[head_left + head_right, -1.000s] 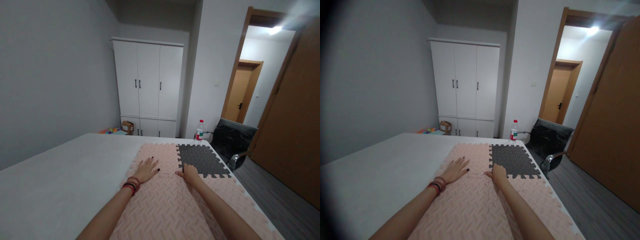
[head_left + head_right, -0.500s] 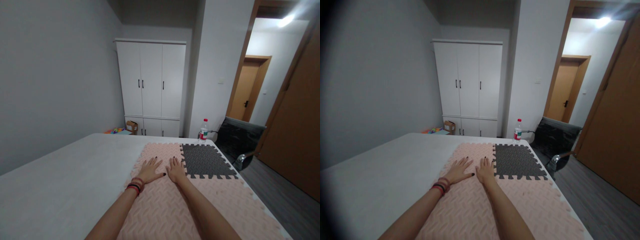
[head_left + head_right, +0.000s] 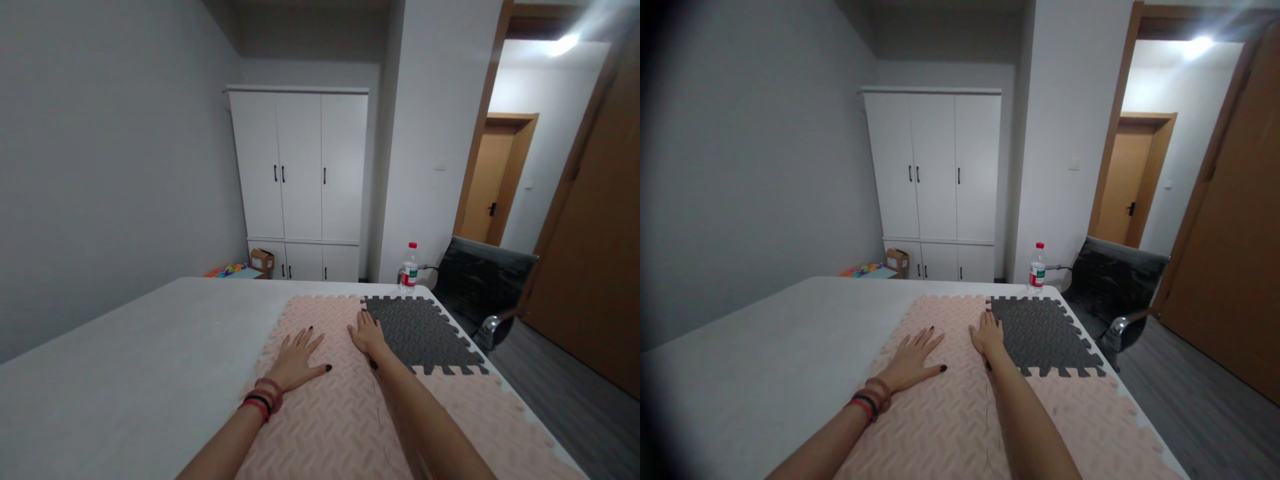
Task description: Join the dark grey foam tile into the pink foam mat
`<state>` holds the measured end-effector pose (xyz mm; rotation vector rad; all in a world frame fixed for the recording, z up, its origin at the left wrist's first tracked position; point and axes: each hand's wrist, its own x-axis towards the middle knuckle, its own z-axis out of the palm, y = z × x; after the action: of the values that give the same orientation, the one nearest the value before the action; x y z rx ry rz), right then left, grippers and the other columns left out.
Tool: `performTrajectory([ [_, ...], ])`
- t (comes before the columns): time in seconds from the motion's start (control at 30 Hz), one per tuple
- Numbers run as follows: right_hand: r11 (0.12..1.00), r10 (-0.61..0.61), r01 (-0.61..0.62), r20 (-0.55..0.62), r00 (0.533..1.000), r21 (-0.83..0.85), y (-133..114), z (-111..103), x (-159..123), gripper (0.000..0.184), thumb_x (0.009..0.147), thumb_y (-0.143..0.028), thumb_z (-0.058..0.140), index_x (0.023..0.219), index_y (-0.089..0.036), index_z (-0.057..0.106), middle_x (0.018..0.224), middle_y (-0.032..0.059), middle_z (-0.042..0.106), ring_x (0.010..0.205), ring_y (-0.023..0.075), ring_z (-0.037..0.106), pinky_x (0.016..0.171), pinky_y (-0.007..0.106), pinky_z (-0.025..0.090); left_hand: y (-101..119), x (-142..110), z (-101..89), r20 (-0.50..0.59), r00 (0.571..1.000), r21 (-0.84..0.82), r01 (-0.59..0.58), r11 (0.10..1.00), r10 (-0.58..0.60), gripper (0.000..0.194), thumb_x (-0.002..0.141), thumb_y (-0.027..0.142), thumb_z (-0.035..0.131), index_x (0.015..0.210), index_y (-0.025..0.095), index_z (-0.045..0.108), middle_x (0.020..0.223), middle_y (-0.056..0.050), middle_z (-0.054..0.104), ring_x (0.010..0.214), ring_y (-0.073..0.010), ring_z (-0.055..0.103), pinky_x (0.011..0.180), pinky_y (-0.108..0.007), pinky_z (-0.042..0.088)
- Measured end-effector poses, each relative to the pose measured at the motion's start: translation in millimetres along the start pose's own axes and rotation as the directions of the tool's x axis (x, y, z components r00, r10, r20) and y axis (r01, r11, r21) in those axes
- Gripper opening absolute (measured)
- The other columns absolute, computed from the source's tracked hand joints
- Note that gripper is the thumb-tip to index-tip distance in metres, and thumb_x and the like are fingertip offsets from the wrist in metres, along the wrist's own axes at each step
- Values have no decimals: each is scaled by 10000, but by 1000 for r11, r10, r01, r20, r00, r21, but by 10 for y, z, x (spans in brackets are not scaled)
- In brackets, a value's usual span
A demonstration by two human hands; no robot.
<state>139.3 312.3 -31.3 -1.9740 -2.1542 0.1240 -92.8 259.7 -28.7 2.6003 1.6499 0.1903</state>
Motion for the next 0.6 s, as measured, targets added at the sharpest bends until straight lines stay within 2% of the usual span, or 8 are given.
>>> performTrajectory([
  [0.17, 999, -23, 24, 41, 999, -32, 75, -105, 335, 651, 820, -531, 355, 1308, -105, 417, 1357, 191, 415, 1268, 281, 345, 1029, 496, 192, -14, 13, -16, 7, 1000, -14, -6, 1000, 6, 824, 700, 787, 289, 1393, 354, 186, 1501, -80, 144, 1373, -306, 87, 1068, -582, 53],
  [0.23, 999, -27, 28, 8, 1000, -40, 65, -174, 518, 617, 847, -504, 312, 1338, -134, 373, 1393, 175, 370, 1303, 258, 288, 1039, 484, 171, -17, 16, -26, 11, 1000, -16, -6, 1000, 6, 823, 700, 787, 291, 1393, 355, 187, 1500, -82, 145, 1372, -314, 83, 1069, -582, 45],
  [0.33, 999, -12, 12, -23, 1000, -34, 59, -147, 734, 609, 890, -457, 198, 1412, -143, 199, 1477, 131, 209, 1365, 197, 109, 1061, 452, 123, -23, 18, -36, 26, 1000, -16, -3, 1000, 3, 822, 701, 788, 287, 1394, 360, 176, 1501, -79, 134, 1372, -315, 72, 1072, -578, 42],
  [0.5, 999, 49, -48, 41, 998, -12, 160, 128, 844, 628, 891, -458, 140, 1404, -107, 226, 1468, 130, 233, 1357, 202, 147, 1056, 458, 137, -46, 38, -23, 32, 1000, -36, 0, 999, 1, 822, 697, 791, 292, 1393, 375, 158, 1502, -81, 126, 1373, -307, 70, 1070, -587, 41],
  [0.6, 999, 31, -31, 31, 999, -13, 210, 183, 838, 626, 887, -476, 155, 1404, -133, 238, 1475, 99, 228, 1356, 190, 149, 1064, 429, 123, -54, 50, -4, 17, 1000, -41, 2, 999, -1, 815, 696, 789, 299, 1390, 383, 164, 1502, -72, 129, 1375, -297, 70, 1071, -589, 45],
])
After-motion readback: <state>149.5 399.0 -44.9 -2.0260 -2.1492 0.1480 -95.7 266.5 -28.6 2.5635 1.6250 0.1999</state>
